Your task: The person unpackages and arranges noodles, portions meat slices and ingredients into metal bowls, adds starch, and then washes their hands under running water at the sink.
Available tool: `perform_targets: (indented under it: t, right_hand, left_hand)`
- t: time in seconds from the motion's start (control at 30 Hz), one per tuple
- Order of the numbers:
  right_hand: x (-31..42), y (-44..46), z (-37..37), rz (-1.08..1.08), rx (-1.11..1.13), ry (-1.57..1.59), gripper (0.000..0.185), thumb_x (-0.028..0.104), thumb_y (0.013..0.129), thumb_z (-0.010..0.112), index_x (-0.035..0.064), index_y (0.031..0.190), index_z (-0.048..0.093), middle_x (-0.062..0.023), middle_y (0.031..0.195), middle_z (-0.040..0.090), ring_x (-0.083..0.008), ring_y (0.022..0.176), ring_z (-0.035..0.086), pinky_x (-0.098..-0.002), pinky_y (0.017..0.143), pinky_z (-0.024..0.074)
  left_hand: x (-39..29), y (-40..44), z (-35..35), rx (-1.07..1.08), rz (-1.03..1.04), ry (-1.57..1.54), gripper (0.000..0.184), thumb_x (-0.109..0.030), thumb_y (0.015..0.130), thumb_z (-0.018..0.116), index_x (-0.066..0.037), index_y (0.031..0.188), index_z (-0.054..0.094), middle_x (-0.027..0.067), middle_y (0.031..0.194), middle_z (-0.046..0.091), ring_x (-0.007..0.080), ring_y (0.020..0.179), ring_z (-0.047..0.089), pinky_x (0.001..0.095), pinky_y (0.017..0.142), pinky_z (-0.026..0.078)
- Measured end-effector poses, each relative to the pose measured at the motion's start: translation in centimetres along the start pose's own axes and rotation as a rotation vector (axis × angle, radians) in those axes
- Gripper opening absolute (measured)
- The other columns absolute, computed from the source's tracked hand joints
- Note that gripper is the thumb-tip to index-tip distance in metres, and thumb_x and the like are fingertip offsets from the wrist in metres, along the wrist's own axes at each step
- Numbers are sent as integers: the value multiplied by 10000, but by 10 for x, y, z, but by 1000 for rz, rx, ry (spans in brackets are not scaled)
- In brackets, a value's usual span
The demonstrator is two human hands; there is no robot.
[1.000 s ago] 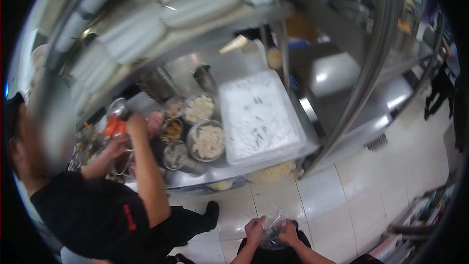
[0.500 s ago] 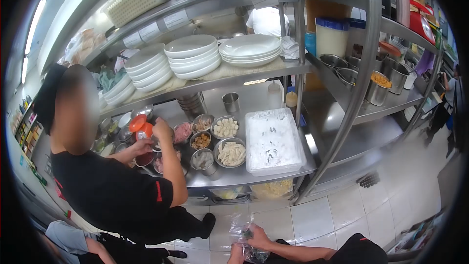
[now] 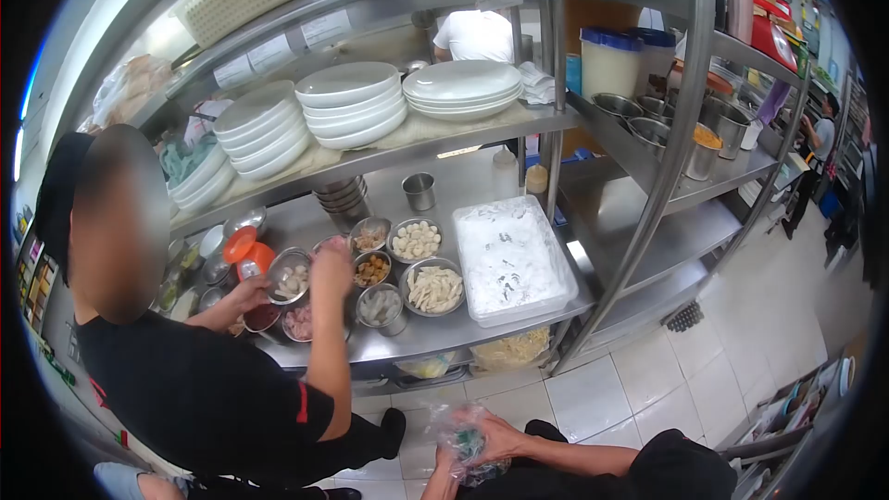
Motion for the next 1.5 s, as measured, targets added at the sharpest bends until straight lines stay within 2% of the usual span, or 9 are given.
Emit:
perform_targets:
  t: [0.2,0.37,0.43,0.57,0.83,1.0,1.23,1.4,1.5]
  right_hand:
    - [-41,-10,-31,-75,-312,92,347,171,569,709,34,859,575,-104,957,564,-267,903,535,-345,780,441]
    - [-102,-9,-79,334,-485,-41,438,222,555,754,67,937,605,-118,1029,571,-258,932,568,-346,794,458]
    - [-91,0,-69,223,-413,24,442,238,560,756,70,941,606,-118,1032,571,-262,940,564,-345,797,456]
    - [-66,12,-67,85,-276,98,452,269,570,759,76,949,609,-117,1038,570,-268,956,555,-343,803,451]
    - [-53,18,-92,78,76,-332,628,238,604,770,73,1141,490,-142,1113,509,-236,1053,489,-361,864,404]
    - [-55,9,-120,401,10,728,1142,107,576,807,12,1386,7,-136,1305,354,-224,1201,359,-338,1000,290]
    - [-78,25,-74,338,326,908,1082,61,549,800,23,1384,114,-116,1250,395,-189,1129,424,-298,933,361]
    - [-70,38,-83,261,158,627,679,129,596,776,20,1173,435,-64,1027,532,-156,961,517,-281,807,429]
    - [-73,46,-79,202,177,474,461,189,663,688,19,1056,519,-66,959,575,-167,889,547,-282,764,449]
  left_hand:
    - [2,-7,22,224,-69,237,384,-227,842,562,-46,1167,467,86,1037,536,219,932,538,364,794,460]
    - [3,-31,60,246,-368,-154,668,-560,768,558,-163,1275,381,152,1289,372,351,1181,382,594,971,272]
    - [-5,-32,118,743,-344,-383,901,-591,802,475,-79,1390,23,164,1320,303,434,1197,332,604,944,312]
    - [-23,24,115,316,-126,-166,559,-442,855,513,-41,1227,398,150,1107,523,287,983,554,441,831,479]
    - [-2,52,102,-24,25,-54,246,-99,755,683,2,938,553,86,823,591,184,739,586,323,623,495]
    - [-24,40,83,-341,328,344,189,-48,681,682,-3,805,547,56,723,574,143,658,542,281,607,456]
    - [-36,14,113,-157,500,575,187,-41,637,664,-33,758,523,32,730,546,125,683,505,268,634,419]
    - [-48,3,130,-5,409,-83,648,-203,677,720,-53,1234,424,106,1108,506,175,1034,476,292,927,345]
    - [-55,-5,126,13,586,425,917,-251,676,741,-83,1395,197,150,1281,371,217,1175,389,326,1000,282]
Point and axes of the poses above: each hand's wrist, its own y-axis towards the middle knuckle, its own z-axis out of the palm, x = y × z, the point moved 8 cm from there along y, towards the middle knuckle
